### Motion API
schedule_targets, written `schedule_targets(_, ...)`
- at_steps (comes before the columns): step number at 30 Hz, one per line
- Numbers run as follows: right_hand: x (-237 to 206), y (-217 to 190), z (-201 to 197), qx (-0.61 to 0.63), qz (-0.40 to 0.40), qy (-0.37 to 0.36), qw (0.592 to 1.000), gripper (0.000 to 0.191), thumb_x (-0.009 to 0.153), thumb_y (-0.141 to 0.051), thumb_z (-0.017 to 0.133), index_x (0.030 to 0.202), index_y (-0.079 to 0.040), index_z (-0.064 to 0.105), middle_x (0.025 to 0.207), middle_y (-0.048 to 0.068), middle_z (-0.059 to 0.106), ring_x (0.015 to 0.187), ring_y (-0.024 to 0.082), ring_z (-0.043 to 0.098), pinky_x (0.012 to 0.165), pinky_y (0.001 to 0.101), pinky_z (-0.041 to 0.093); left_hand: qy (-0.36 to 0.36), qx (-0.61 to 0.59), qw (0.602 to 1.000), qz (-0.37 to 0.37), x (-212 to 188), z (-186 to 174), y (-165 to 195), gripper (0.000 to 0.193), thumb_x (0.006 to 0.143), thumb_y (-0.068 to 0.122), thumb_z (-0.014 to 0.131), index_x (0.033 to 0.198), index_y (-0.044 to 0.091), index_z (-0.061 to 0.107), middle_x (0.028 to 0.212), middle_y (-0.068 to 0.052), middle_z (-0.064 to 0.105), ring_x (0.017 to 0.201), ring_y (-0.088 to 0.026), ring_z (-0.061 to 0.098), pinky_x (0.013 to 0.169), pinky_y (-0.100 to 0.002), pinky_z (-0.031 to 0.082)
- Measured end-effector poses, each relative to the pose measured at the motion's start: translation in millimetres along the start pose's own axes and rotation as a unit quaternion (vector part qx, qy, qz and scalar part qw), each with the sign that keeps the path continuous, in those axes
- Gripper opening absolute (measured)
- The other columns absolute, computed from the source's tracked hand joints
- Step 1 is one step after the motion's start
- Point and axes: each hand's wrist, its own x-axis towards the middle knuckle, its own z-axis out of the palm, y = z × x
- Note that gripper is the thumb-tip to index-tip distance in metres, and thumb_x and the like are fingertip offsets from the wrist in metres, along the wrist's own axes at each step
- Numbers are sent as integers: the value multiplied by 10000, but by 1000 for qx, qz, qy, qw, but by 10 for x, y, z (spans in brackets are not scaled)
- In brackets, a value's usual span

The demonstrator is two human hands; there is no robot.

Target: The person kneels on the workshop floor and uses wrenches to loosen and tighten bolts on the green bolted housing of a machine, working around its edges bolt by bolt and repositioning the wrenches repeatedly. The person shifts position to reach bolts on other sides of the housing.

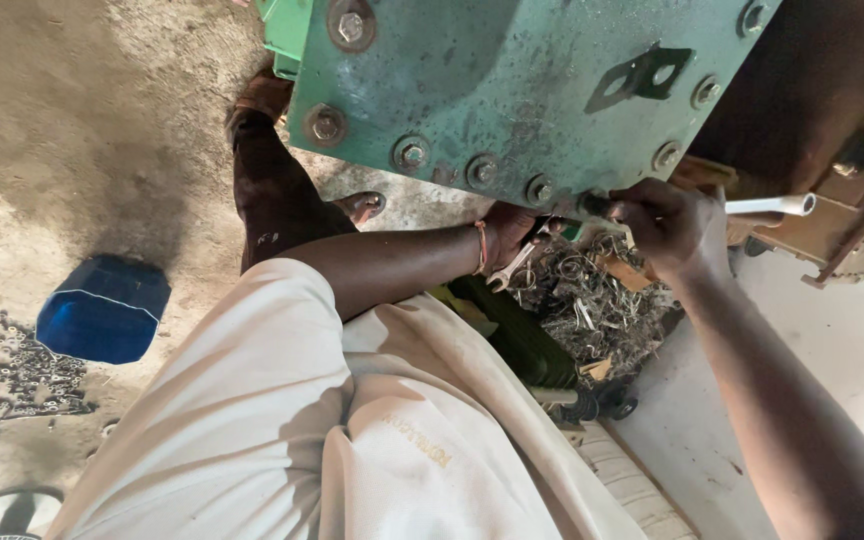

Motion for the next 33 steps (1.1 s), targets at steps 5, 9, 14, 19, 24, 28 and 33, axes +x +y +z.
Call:
schedule_targets(5, -103, -2, 113, 35, 120, 5, 992, 188, 1011, -257, 718, 1014, -70, 737, 790, 118, 698, 697, 179, 654, 639, 328, 495, -27, -30, 999, -28, 31, -33, -33, 236, 873, 198, 792, 1017, 126, 620, 840, -39, 669, 675, -121, 637, 457, -252, 376)
schedule_targets(9, -181, 57, 284, 118, 180, 16, 976, 200, 1075, -249, 661, 1047, -55, 701, 839, 112, 712, 709, 125, 591, 640, 291, 471, 1, -62, 996, -61, 51, -43, -57, 170, 894, 148, 733, 998, 114, 604, 841, -74, 679, 675, -140, 642, 459, -256, 383)
schedule_targets(14, -287, 16, 514, 321, 180, 60, 928, 183, 1090, -243, 583, 1067, -63, 607, 1031, 38, 723, 839, 92, 637, 710, 251, 529, -7, -91, 994, -66, 38, -48, -71, 172, 888, 86, 732, 1009, 98, 611, 841, -88, 688, 652, -144, 637, 437, -256, 370)
schedule_targets(19, -330, -129, 618, 437, 257, 112, 855, 248, 1151, -325, 577, 1069, -93, 605, 920, -12, 637, 753, 51, 535, 663, 229, 443, 14, -77, 996, -46, 12, -46, -71, 138, 911, 93, 740, 985, 90, 623, 825, -70, 678, 643, -143, 642, 425, -249, 368)
schedule_targets(24, -165, -362, 688, 572, 501, 113, 639, 335, 1039, -493, 436, 1039, -234, 648, 590, -46, 393, 453, 101, 319, 458, 301, 309, 46, -66, 993, -86, -8, 14, -47, 109, 938, 171, 702, 1009, 109, 649, 850, -51, 693, 675, -148, 650, 486, -284, 461)
schedule_targets(28, -180, -512, 588, 753, 445, 73, 479, 439, 1097, -559, 338, 992, -193, 558, 579, -74, 327, 466, 99, 295, 505, 300, 349, 5, -45, 998, -37, -53, 20, 1, 109, 940, 180, 693, 1024, 116, 669, 870, -32, 701, 688, -121, 636, 486, -275, 434)
schedule_targets(33, -745, -335, 197, 759, 285, 148, 567, 396, 1143, -442, 401, 1218, -181, 690, 588, -89, 419, 487, 73, 377, 500, 273, 350, 60, -7, 998, -24, -1, 57, -12, 129, 918, 133, 744, 995, 93, 649, 848, -71, 696, 658, -169, 646, 451, -291, 419)
